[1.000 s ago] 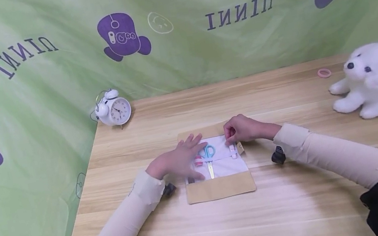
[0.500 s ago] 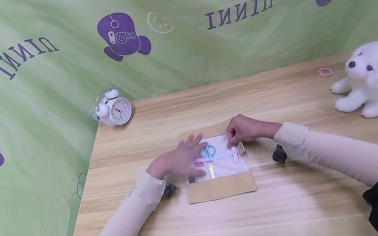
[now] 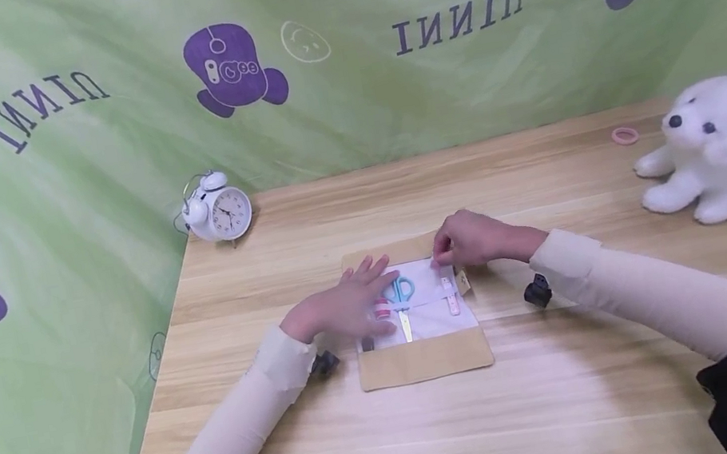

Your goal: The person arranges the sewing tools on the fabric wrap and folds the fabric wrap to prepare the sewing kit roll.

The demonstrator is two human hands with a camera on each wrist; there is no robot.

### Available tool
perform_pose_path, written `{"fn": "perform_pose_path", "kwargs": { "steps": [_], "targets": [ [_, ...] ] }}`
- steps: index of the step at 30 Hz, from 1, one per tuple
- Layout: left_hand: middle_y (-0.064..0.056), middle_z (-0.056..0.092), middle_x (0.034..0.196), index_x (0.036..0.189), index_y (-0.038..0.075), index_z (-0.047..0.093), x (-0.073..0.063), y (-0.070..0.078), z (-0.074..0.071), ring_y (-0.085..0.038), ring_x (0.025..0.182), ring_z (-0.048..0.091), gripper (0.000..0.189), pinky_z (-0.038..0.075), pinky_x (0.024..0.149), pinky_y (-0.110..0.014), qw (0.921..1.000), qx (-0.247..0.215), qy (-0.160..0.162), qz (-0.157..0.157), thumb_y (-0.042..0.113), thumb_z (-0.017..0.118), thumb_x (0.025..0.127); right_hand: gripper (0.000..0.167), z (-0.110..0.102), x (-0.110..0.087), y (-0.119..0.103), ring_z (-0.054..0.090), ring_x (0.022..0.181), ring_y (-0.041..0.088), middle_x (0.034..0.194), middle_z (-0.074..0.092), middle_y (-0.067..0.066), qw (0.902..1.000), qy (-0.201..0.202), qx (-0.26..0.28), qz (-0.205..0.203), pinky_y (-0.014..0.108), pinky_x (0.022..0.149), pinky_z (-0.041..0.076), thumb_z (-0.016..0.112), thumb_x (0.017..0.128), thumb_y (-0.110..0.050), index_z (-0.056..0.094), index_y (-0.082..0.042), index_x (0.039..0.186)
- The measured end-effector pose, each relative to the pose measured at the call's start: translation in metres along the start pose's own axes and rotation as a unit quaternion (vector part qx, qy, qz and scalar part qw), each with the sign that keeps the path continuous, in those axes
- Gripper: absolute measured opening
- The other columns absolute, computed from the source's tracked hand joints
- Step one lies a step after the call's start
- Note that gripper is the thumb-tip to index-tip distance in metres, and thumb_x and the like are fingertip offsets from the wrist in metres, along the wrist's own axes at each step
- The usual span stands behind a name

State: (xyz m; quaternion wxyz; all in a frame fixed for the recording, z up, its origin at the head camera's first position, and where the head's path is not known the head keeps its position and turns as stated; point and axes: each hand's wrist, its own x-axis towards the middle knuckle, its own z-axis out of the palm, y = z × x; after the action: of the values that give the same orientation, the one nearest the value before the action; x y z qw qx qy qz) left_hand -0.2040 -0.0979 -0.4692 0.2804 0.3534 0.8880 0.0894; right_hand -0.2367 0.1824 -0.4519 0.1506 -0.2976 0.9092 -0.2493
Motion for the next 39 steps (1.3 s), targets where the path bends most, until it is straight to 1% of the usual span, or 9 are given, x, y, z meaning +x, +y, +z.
{"fn": "perform_pose_path", "kwargs": {
  "steps": [2,5,8,10,16,23,26,31,39],
  "targets": [
    [-0.008,0.010,0.171,0.161,0.015,0.020,0.002,-0.003,-0.002,-0.032,0.159,0.004,0.084,0.011,0.128,-0.051,0.9998,-0.008,0.015,0.005,0.051,0.059,0.096,0.010,-0.013,-0.011,-0.013,0.055,0.063,0.007,0.079,0.074,-0.004,0.9979,0.061,-0.023,-0.005,0.023,0.061,0.045,0.072,0.092,-0.023,0.079,-0.015,0.091],
    [-0.011,0.036,0.163,0.157,0.009,0.031,0.006,-0.007,-0.011,-0.030,0.152,0.033,0.071,0.028,0.125,-0.044,0.9979,-0.016,0.058,0.024,0.042,0.056,0.100,0.009,-0.030,-0.030,-0.038,0.054,0.061,0.008,0.077,0.073,-0.003,0.9899,0.138,-0.024,-0.018,0.023,0.059,0.045,0.071,0.093,-0.019,0.078,-0.014,0.091],
    [-0.011,0.055,0.149,0.149,0.005,0.046,0.011,-0.011,-0.027,-0.025,0.136,0.055,0.056,0.041,0.117,-0.039,0.9936,-0.007,0.099,0.053,0.034,0.055,0.102,0.010,-0.034,-0.048,-0.063,0.057,0.063,0.006,0.076,0.073,-0.003,0.9866,0.159,-0.005,-0.035,0.021,0.059,0.048,0.069,0.094,-0.018,0.077,-0.012,0.092],
    [-0.009,0.061,0.143,0.143,0.006,0.054,0.016,-0.016,-0.038,-0.023,0.131,0.060,0.048,0.044,0.114,-0.038,0.9908,0.006,0.118,0.066,0.031,0.056,0.102,0.010,-0.028,-0.056,-0.077,0.058,0.065,0.005,0.076,0.071,-0.004,0.9874,0.153,0.009,-0.041,0.020,0.060,0.050,0.069,0.095,-0.018,0.076,-0.012,0.093],
    [-0.008,0.072,0.126,0.127,0.008,0.069,0.032,-0.031,-0.053,-0.020,0.115,0.068,0.032,0.052,0.104,-0.035,0.9847,0.069,0.134,0.088,0.021,0.059,0.100,0.006,0.019,-0.071,-0.100,0.053,0.063,0.000,0.074,0.066,-0.012,0.9938,0.102,0.013,-0.042,0.018,0.060,0.049,0.071,0.092,-0.020,0.075,-0.015,0.090],
    [-0.002,0.069,0.104,0.107,0.013,0.075,0.046,-0.043,-0.042,-0.014,0.094,0.064,0.022,0.055,0.088,-0.031,0.9653,0.174,0.138,0.138,0.015,0.054,0.101,0.011,0.082,-0.081,-0.100,0.043,0.060,-0.004,0.064,0.052,-0.014,0.9970,0.045,-0.002,-0.063,0.015,0.057,0.041,0.071,0.091,-0.016,0.069,-0.018,0.080],
    [-0.001,0.069,0.106,0.111,0.014,0.076,0.048,-0.049,-0.039,-0.013,0.096,0.065,0.021,0.055,0.090,-0.029,0.9630,0.169,0.151,0.145,0.015,0.057,0.101,0.013,0.095,-0.084,-0.093,0.044,0.061,-0.003,0.064,0.052,-0.015,0.9973,0.049,0.001,-0.054,0.015,0.058,0.041,0.071,0.089,-0.013,0.067,-0.018,0.078],
    [-0.003,0.069,0.111,0.116,0.012,0.075,0.045,-0.055,-0.040,-0.014,0.101,0.065,0.021,0.054,0.095,-0.030,0.9676,0.142,0.155,0.140,0.013,0.061,0.099,0.017,0.103,-0.082,-0.078,0.041,0.060,-0.003,0.062,0.050,-0.013,0.9973,0.062,0.015,-0.037,0.015,0.057,0.039,0.074,0.087,-0.012,0.064,-0.017,0.074],
    [-0.006,0.064,0.121,0.122,0.009,0.070,0.038,-0.066,-0.032,-0.019,0.112,0.060,0.025,0.048,0.105,-0.034,0.9716,0.102,0.161,0.141,0.012,0.059,0.100,0.020,0.109,-0.088,-0.058,0.041,0.061,-0.003,0.062,0.048,-0.014,0.9948,0.086,0.031,-0.044,0.016,0.059,0.040,0.078,0.085,-0.014,0.061,-0.019,0.074]
  ]
}}
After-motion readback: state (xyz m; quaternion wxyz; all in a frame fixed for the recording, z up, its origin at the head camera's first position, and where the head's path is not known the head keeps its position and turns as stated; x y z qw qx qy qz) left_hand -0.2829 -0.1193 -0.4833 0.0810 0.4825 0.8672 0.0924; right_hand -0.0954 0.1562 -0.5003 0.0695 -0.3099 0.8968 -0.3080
